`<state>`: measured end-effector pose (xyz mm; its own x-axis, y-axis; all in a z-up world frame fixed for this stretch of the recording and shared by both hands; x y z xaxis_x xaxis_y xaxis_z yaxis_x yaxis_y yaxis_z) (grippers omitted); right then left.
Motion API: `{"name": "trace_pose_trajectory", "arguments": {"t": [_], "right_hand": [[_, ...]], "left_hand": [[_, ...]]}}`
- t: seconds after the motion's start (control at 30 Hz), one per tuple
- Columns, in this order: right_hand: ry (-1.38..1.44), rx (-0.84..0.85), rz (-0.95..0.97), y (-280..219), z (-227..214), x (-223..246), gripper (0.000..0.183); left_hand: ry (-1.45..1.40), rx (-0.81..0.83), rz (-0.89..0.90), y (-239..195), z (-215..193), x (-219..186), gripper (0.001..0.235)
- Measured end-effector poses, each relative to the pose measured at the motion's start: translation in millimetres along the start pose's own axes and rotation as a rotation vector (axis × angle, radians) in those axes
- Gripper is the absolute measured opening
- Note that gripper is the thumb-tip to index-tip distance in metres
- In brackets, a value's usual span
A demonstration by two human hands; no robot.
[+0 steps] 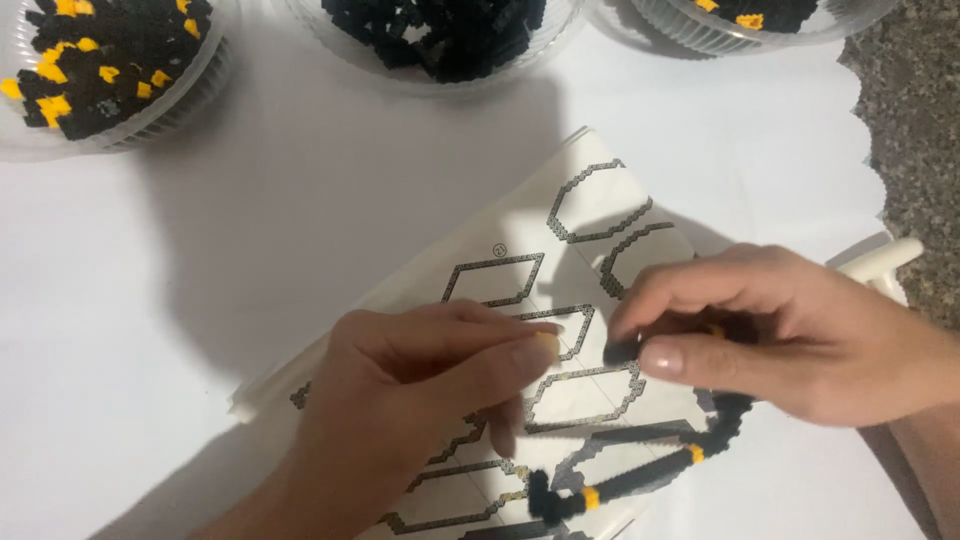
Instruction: Assembling small interlocking toy blocks into a specific pattern on a template.
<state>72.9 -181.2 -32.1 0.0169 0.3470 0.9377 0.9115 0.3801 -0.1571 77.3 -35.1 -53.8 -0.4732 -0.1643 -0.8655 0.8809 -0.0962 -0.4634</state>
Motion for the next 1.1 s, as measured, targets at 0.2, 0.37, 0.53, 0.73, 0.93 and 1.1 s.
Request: {"name": "trace_pose_trajectory", "arguments": {"t": [0.2,0.37,0.53,0.73,0.93,1.1], "right_hand": [[0.224,0.078,-0.068,0.2,23.8,19.2,0.018],[0.255,0.013,0.022,0.8,20.6,7.2,0.02],[0.328,0.02,0.055,1.4,21.8,6.2,0.023],[0.343,0.006,0.087,0.2,21.7,2.1,0.022],[0.238,-0.027,0.065,1.7,19.3,3.5,0.022],[0.174,-0.053,0.084,1.8,18.1,1.0,0.024]], "left_hand": [[0.045,0.115,-0.059,-3.2,11.2,5.5,0.012],[0.099,0.103,-0.066,-3.4,10.2,6.0,0.014],[0.115,0.146,-0.073,-7.2,12.3,3.8,0.016],[0.079,0.151,-0.113,-8.6,13.2,6.9,0.013],[0.038,0.131,-0.125,-8.3,12.9,6.6,0.012],[0.073,0.118,-0.146,-7.1,11.2,10.0,0.014]]}}
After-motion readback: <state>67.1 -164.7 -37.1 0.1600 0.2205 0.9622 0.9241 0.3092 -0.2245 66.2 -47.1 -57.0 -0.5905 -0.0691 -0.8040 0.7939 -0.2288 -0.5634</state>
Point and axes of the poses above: each hand's wrist, its own y-axis towards the middle knuckle, its own z-axis out of the palm, x = y × z, the point moved 10 cm from there along y, towards the middle knuckle, and after that the axes turned 15 degrees about -x, right-handed, at the moved point
